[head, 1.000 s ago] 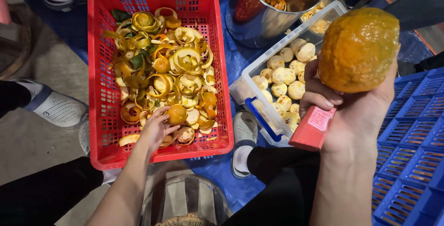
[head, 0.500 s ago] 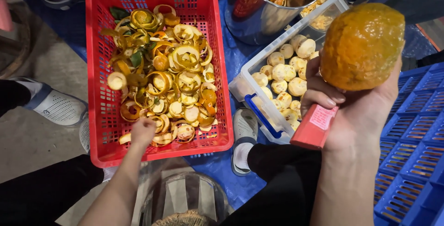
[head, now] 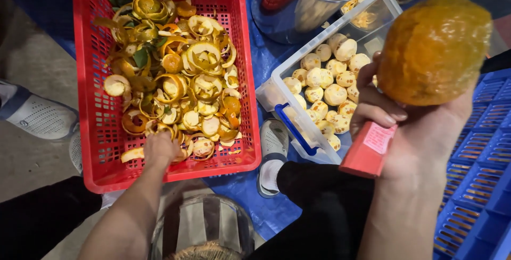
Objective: Manually peeling the skin off oranges using a knife and sorting them into containers.
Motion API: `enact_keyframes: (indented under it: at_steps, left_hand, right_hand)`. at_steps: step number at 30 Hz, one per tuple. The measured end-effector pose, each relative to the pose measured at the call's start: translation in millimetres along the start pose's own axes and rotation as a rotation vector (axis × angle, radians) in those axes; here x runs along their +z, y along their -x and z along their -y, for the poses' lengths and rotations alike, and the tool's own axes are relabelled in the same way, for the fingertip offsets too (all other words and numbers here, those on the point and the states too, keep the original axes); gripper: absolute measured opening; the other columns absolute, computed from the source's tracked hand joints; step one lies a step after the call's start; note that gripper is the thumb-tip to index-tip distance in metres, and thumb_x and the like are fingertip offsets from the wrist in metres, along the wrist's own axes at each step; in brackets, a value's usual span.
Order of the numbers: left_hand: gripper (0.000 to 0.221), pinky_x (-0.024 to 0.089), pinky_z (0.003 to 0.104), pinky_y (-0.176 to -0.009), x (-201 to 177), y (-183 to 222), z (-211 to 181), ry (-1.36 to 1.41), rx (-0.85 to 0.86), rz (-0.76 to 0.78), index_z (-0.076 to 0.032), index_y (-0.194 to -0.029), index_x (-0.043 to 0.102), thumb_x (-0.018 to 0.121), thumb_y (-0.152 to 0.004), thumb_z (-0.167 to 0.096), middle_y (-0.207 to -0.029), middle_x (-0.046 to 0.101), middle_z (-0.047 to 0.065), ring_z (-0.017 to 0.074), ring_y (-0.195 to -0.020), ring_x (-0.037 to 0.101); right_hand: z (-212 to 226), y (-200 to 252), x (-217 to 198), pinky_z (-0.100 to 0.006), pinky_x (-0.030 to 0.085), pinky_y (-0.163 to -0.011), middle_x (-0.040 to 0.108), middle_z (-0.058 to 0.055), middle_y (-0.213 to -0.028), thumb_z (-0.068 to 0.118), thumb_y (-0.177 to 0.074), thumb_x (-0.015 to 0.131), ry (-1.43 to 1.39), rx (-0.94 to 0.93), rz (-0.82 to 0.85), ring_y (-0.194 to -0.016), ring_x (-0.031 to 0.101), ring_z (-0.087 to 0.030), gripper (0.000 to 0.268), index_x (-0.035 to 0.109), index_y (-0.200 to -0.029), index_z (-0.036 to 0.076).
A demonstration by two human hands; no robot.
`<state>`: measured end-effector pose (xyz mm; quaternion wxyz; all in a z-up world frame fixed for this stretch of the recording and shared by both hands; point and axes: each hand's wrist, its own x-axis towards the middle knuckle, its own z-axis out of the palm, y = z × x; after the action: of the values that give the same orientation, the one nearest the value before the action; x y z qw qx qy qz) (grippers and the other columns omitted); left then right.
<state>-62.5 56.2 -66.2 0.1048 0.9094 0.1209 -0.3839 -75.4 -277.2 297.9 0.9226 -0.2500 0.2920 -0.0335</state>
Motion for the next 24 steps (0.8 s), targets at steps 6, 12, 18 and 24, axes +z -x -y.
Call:
enact_keyframes:
  at_steps: [6,12,18,24]
  left_hand:
    - [0.026,0.049,0.039,-0.096,-36,10,11,0.994,-0.050,0.201,-0.003,-0.125,0.068,0.056,-0.107,-0.017,-0.121,0.071,0.015,0.0255,-0.108,0.066]
    - [0.067,0.047,0.052,-0.112,-65,23,30,1.506,0.000,0.417,-0.015,-0.160,0.030,0.051,-0.097,-0.015,-0.168,0.032,0.007,0.0373,-0.145,0.045]
    - [0.066,0.042,0.052,-0.119,-69,23,33,1.907,-0.169,0.043,-0.017,-0.158,0.034,0.031,-0.102,-0.053,-0.161,0.043,0.016,0.0333,-0.147,0.045]
    - [0.032,0.051,0.046,-0.103,-12,-6,39,0.559,-0.058,0.058,-0.006,-0.113,0.070,0.060,-0.104,-0.035,-0.129,0.070,0.014,0.0317,-0.116,0.066]
  right_hand:
    - [0,-1,2,-0.014,0.031,-0.037,0.061,-0.010,-0.092,0.043,-0.066,0.076,0.001,0.009,-0.007,-0.044,0.032,-0.002,0.061,0.058,-0.105,0.000]
    - [-7,-2,4,-0.014,0.031,-0.037,0.061,-0.011,-0.091,0.042,-0.066,0.077,0.012,0.048,0.054,-0.044,0.032,-0.002,0.062,0.060,-0.110,0.003]
    - [-9,-1,4,-0.014,0.032,-0.037,0.061,-0.012,-0.091,0.045,-0.064,0.077,0.000,0.065,0.030,-0.043,0.033,-0.002,0.067,0.059,-0.111,0.000]
    - [-9,0,4,-0.015,0.031,-0.037,0.061,-0.012,-0.092,0.042,-0.066,0.077,0.006,0.038,0.021,-0.044,0.032,-0.002,0.066,0.060,-0.113,0.000]
